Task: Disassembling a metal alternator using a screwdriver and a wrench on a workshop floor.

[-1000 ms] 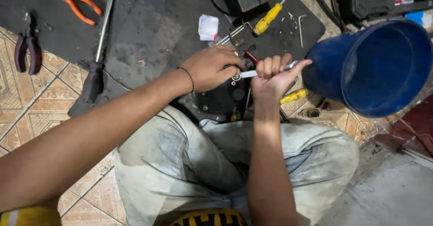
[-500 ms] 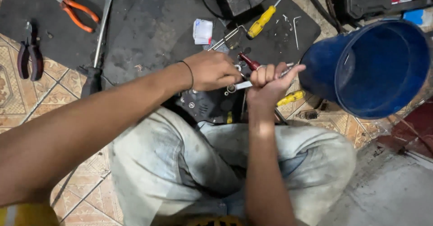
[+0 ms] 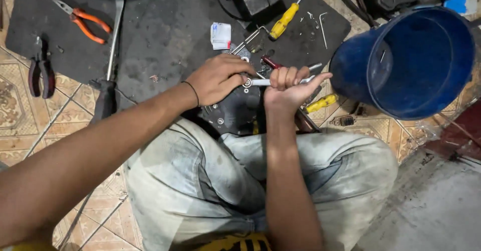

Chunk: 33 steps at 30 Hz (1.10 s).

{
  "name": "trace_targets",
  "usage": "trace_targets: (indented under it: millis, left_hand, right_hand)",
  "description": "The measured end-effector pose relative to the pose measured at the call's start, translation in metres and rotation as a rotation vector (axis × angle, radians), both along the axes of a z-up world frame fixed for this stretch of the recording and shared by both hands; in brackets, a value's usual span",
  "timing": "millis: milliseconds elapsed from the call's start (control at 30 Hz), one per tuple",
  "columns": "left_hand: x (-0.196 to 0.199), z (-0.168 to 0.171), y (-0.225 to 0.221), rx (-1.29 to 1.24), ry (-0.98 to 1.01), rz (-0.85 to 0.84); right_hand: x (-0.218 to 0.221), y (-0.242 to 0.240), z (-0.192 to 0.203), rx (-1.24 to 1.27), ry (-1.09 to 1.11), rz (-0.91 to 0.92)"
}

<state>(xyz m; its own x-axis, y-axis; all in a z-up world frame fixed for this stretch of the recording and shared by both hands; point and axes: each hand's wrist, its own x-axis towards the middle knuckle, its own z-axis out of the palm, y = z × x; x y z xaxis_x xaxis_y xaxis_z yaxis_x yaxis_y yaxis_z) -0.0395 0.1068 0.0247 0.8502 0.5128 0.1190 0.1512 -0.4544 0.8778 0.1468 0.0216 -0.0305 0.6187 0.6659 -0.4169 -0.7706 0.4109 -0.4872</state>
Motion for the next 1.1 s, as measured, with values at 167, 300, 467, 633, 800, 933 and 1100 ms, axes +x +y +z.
trace_targets:
  millis: [167,300,467,633,800,933,1100]
  left_hand:
    - [-0.003,-0.008,-0.004,-0.036,0.046,0.0]
    - [0.0,-0.013,-0.001,0.023,0.039,-0.037]
    - [-0.002,-0.014,-0.003,0.053,0.034,-0.043]
    - [-0.001,-0.027,0.003,0.112,0.004,-0.07]
    - [-0.002,-0.026,-0.002,0.101,-0.017,-0.095]
    - [-0.001,-0.021,-0.001,0.073,-0.01,-0.073]
    - [-0.002,-0.025,0.002,0.084,-0.031,-0.093]
  right_hand:
    - [0.003,-0.007,-0.008,0.032,-0.029,0.034]
    - [0.01,-0.009,-0.023,0.113,-0.021,0.08]
    - [0.011,-0.013,-0.023,0.162,0.001,0.13]
    - [0.011,-0.004,-0.011,0.069,-0.004,0.139]
    - [0.017,-0.005,-0.004,0.052,-0.011,0.218]
    - [0.032,0.0,-0.032,0.101,0.061,0.28]
    - [0.016,-0.007,-0.005,0.036,-0.023,0.2]
